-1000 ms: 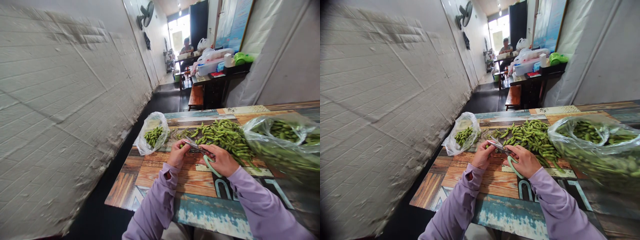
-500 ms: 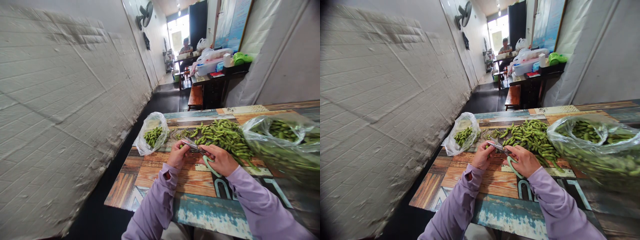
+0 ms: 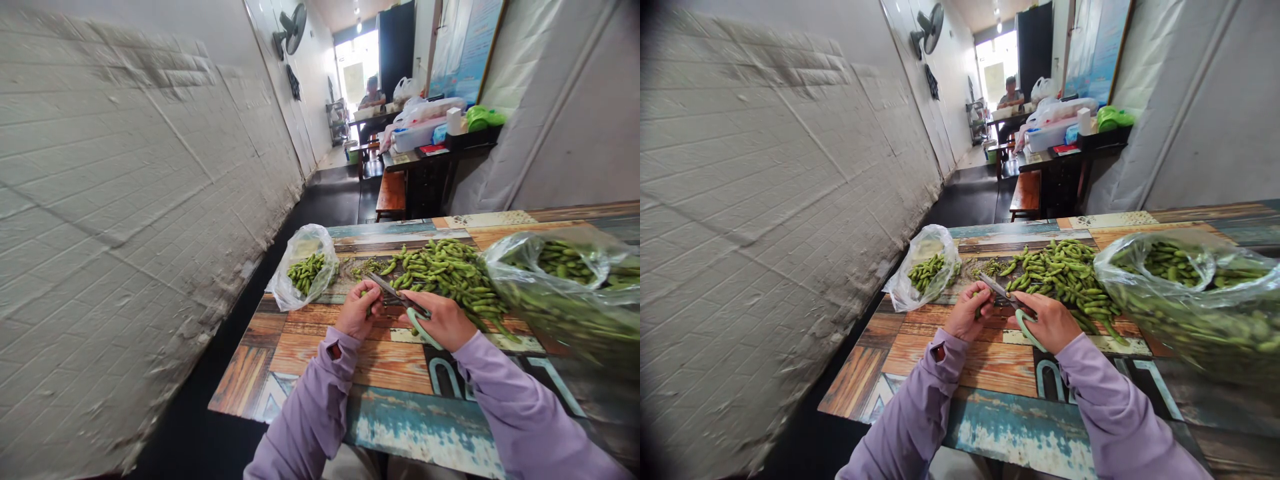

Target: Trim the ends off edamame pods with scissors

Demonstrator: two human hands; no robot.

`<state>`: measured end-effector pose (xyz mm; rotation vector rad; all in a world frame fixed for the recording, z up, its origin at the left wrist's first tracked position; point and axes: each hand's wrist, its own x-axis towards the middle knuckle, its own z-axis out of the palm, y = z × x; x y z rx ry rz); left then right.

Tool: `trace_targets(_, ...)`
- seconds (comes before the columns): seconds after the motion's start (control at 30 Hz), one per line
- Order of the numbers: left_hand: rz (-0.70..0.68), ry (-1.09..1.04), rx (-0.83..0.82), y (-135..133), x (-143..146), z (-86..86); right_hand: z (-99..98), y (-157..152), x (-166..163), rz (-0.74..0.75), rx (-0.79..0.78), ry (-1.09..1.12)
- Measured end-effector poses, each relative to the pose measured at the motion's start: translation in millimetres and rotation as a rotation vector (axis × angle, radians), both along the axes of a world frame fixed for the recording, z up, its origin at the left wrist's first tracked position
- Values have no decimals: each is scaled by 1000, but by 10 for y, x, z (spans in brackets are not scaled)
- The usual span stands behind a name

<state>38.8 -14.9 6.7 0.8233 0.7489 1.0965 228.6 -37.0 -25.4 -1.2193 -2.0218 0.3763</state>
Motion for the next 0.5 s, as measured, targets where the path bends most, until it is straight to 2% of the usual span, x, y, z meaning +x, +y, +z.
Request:
trace_targets(0.2, -59, -162, -156, 21, -57, 17, -9, 43, 42, -183, -2, 132)
trace_targets(0.3, -26, -111, -153, -14, -92, 72, 9, 47, 60, -220, -27, 178)
trace_targets(0.4, 97, 39, -31, -5, -201, 216, 35, 40, 62, -245, -74, 210)
trace_targets(0.5, 321, 232, 135, 151, -442, 455, 71, 26, 53, -244, -98, 235)
